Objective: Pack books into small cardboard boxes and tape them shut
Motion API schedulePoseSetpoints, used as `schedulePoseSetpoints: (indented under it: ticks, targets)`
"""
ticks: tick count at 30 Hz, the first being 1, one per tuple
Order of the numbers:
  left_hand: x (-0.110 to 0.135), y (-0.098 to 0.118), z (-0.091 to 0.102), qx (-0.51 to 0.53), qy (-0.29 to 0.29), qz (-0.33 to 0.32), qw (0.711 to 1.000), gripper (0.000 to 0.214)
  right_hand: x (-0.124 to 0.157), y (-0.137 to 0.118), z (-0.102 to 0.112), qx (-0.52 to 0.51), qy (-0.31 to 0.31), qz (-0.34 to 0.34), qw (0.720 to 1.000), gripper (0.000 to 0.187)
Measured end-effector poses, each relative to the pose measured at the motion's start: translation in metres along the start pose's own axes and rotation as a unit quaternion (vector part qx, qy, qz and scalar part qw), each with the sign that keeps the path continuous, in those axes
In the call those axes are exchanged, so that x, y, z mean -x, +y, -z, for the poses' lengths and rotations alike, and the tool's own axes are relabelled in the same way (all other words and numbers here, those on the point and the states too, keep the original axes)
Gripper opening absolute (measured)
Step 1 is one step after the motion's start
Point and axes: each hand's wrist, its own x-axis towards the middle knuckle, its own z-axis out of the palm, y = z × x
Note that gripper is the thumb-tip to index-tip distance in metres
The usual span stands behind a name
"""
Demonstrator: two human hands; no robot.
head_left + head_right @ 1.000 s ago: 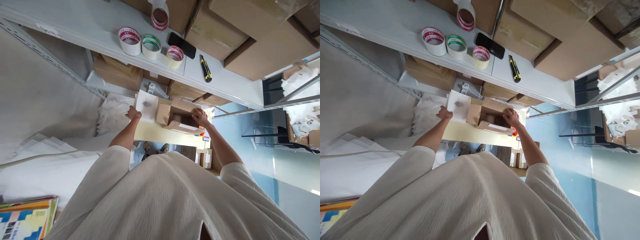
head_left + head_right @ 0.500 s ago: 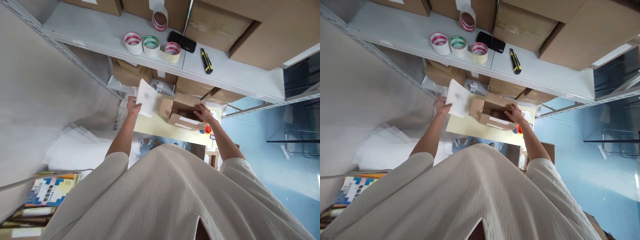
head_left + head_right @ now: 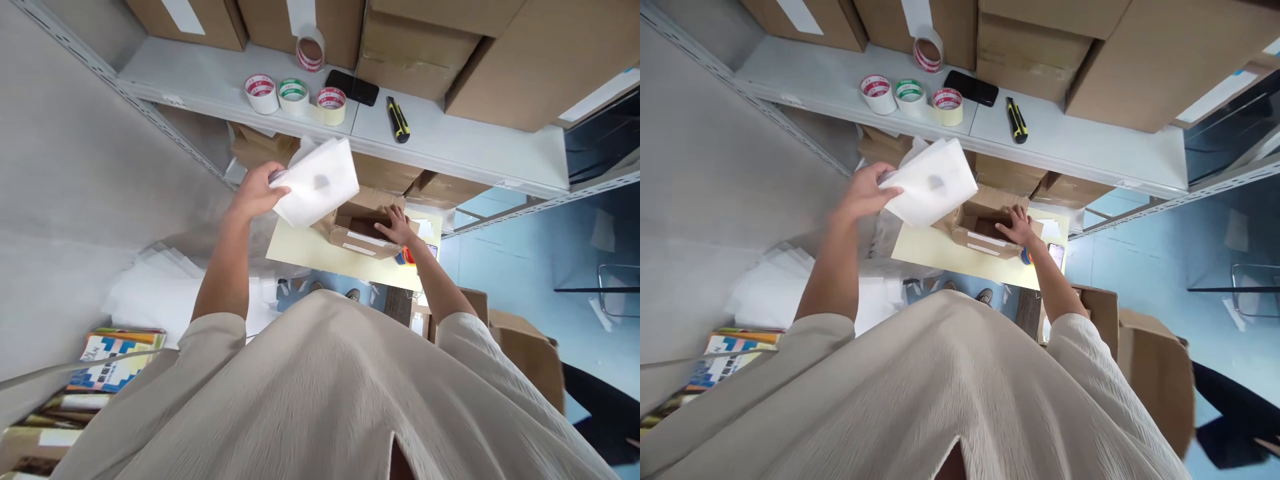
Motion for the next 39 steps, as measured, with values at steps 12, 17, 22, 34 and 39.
schedulePoseSetpoints:
  ticks: [12, 17, 22, 34, 39]
  targets:
    - [-0.044, 0.077, -0.138, -0.018, -0.174, -0.162, 0.971, 0.040, 0.042, 0.014, -0.004, -0.005, 0.132, -0.094, 0.987, 0.095]
    - [-0.066, 0.089, -0.156, -0.031, -0.204, -0.172, 0.963, 0.041, 0.064, 0.014, 0.011, -0.081, 0.198, -0.105, 0.971, 0.070]
    - [-0.091, 0.105, -0.149, -0.025, -0.181, -0.195, 0.964, 0.046, 0.075, -0.008, 0.032, -0.179, 0.224, -0.058, 0.956, 0.052]
    - [-0.066, 0.108, -0.150, -0.048, -0.174, -0.227, 0.957, 0.043, 0.106, -0.041, 0.032, -0.183, 0.061, 0.036, 0.981, 0.048]
    - [-0.051, 0.105, -0.175, -0.081, -0.226, -0.244, 0.940, 0.048, 0.109, -0.044, 0.026, -0.173, 0.050, 0.042, 0.983, 0.050]
